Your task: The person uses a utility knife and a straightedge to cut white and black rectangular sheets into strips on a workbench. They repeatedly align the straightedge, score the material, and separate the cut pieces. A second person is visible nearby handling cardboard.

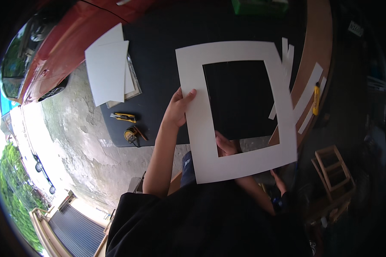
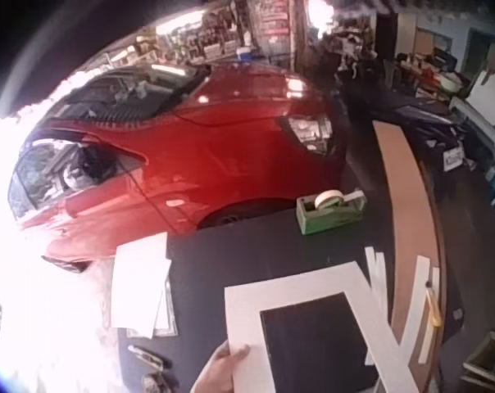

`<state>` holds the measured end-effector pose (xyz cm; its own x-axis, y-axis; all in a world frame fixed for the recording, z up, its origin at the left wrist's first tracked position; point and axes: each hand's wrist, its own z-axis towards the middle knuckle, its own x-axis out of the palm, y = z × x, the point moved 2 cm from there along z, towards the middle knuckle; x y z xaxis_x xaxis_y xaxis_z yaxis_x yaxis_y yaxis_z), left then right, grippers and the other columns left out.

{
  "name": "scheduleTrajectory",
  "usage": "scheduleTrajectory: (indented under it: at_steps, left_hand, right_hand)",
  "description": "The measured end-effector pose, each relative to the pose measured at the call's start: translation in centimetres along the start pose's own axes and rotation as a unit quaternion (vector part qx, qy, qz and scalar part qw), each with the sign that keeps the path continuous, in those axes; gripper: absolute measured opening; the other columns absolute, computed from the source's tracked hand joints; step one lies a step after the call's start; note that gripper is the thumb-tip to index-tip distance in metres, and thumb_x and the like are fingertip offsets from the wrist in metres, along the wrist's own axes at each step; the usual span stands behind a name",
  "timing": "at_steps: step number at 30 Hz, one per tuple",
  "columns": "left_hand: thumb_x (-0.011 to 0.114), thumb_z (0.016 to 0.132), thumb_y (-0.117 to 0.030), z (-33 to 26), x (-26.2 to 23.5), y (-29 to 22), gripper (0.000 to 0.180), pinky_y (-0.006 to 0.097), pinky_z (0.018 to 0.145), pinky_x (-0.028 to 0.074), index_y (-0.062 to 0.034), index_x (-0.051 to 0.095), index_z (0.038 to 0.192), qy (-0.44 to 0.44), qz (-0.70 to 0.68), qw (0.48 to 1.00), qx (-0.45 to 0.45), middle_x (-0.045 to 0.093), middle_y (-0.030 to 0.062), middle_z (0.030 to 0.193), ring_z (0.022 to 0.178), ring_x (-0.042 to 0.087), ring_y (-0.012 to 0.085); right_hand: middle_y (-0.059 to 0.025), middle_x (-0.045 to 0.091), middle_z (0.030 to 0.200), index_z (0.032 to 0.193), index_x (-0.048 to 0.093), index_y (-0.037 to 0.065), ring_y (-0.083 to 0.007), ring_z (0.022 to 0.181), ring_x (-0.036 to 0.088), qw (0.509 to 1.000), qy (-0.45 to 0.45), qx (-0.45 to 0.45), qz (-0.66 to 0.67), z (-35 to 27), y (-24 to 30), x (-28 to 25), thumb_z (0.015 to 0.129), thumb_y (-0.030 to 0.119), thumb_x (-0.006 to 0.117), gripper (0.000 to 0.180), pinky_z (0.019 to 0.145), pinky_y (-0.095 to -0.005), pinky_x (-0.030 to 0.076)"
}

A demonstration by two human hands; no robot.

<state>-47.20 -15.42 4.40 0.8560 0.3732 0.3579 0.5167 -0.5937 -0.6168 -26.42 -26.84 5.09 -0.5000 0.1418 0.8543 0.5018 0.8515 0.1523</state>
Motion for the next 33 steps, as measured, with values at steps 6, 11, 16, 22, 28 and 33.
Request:
scheduleTrajectory:
  at_steps: [6,11,16,22,28,33]
  left_hand:
    - [0.065,0.101,-0.018,2.9,-2.4,1.4,0.026,0.038,0.079,0.065,0.0000,0.059,0.119,0.008,0.006,1.000,-0.021,0.073,0.0183,0.104,0.090,0.076,0.0246]
    - [0.068,0.100,-0.019,4.4,-2.9,2.1,0.028,0.035,0.075,0.064,-0.0003,0.061,0.119,0.002,-0.010,1.000,-0.023,0.073,0.0146,0.101,0.085,0.075,0.0208]
    - [0.075,0.096,-0.028,5.6,-3.1,1.3,0.045,0.036,0.073,0.063,0.0052,0.059,0.122,-0.027,0.072,0.997,-0.021,0.071,0.0180,0.099,0.082,0.074,0.0215]
    - [0.075,0.096,-0.028,6.8,-2.6,0.2,0.046,0.037,0.075,0.063,0.0050,0.057,0.123,-0.013,0.089,0.996,-0.010,0.071,0.0185,0.101,0.084,0.074,0.0232]
    - [0.072,0.098,-0.025,7.1,-2.8,0.3,0.042,0.037,0.078,0.063,0.0040,0.057,0.124,-0.009,0.072,0.997,-0.004,0.071,0.0181,0.104,0.087,0.075,0.0241]
    - [0.066,0.101,-0.021,7.8,-3.4,0.7,0.033,0.037,0.078,0.064,0.0019,0.060,0.124,0.021,0.072,0.997,-0.009,0.072,0.0177,0.109,0.095,0.075,0.0229]
  right_hand:
    - [-0.0073,0.066,0.121,0.157,0.034,0.003,-0.0114,0.106,0.065,0.995,-0.068,-0.033,0.069,2.3,-3.1,-2.8,0.107,0.025,0.055,0.059,0.091,-0.0310,0.054]
    - [-0.0122,0.063,0.132,0.156,0.035,0.001,-0.0169,0.115,0.065,0.987,-0.040,-0.052,0.147,4.0,-4.5,-4.1,0.105,0.018,0.056,0.057,0.098,-0.0348,0.054]
    - [-0.0156,0.060,0.138,0.155,0.035,-0.002,-0.0206,0.120,0.065,0.980,-0.038,-0.052,0.187,4.5,-5.8,-5.5,0.102,0.013,0.059,0.060,0.101,-0.0363,0.054]
    - [-0.0155,0.062,0.135,0.153,0.037,-0.002,-0.0211,0.118,0.066,0.977,-0.028,-0.063,0.202,4.6,-5.8,-5.1,0.101,0.018,0.062,0.061,0.099,-0.0359,0.056]
    - [-0.0144,0.062,0.135,0.154,0.038,-0.002,-0.0216,0.123,0.063,0.975,-0.010,-0.059,0.213,5.0,-6.3,-6.0,0.102,0.021,0.061,0.061,0.103,-0.0362,0.053]
    - [-0.0150,0.061,0.136,0.150,0.041,-0.002,-0.0231,0.123,0.062,0.986,-0.038,-0.057,0.154,4.8,-6.7,-6.9,0.102,0.027,0.060,0.059,0.104,-0.0396,0.052]
